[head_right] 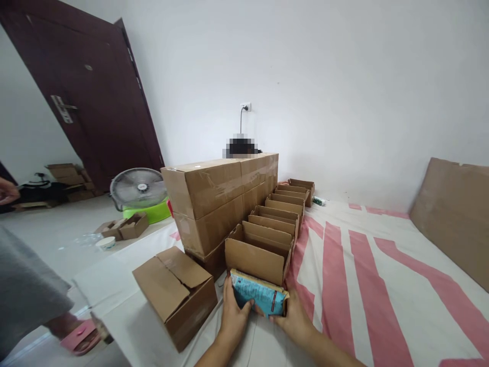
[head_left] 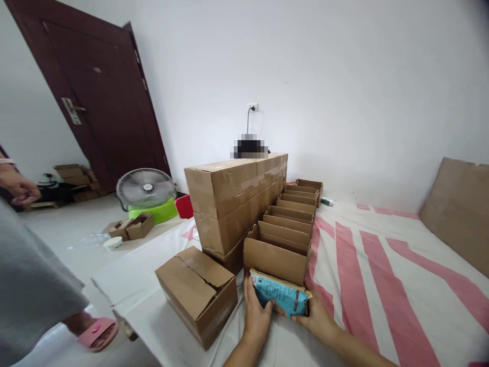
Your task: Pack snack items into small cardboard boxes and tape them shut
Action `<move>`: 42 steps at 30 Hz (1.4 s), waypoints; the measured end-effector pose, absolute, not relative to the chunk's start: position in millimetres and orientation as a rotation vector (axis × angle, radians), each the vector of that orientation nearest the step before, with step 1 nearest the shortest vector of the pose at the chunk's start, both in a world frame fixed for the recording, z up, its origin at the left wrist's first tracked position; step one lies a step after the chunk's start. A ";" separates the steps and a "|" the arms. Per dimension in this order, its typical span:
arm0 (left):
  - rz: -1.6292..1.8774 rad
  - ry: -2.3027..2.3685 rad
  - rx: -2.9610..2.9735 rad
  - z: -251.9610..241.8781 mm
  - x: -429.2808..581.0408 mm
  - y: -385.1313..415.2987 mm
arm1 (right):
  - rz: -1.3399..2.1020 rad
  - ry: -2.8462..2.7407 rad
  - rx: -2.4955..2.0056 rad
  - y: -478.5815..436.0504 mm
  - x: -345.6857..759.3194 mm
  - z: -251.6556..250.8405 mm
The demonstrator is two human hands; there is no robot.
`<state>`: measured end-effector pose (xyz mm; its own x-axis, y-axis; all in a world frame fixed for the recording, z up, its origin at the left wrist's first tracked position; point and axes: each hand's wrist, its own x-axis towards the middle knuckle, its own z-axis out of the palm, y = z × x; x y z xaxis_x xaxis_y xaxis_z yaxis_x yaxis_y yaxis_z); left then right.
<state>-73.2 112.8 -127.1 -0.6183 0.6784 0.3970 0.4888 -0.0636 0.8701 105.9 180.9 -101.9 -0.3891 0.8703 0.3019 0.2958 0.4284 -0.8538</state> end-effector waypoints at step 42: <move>1.752 1.889 2.414 -35.6 -72.5 17.7 | 0.862 -1.822 -0.866 124.8 83.1 -143.7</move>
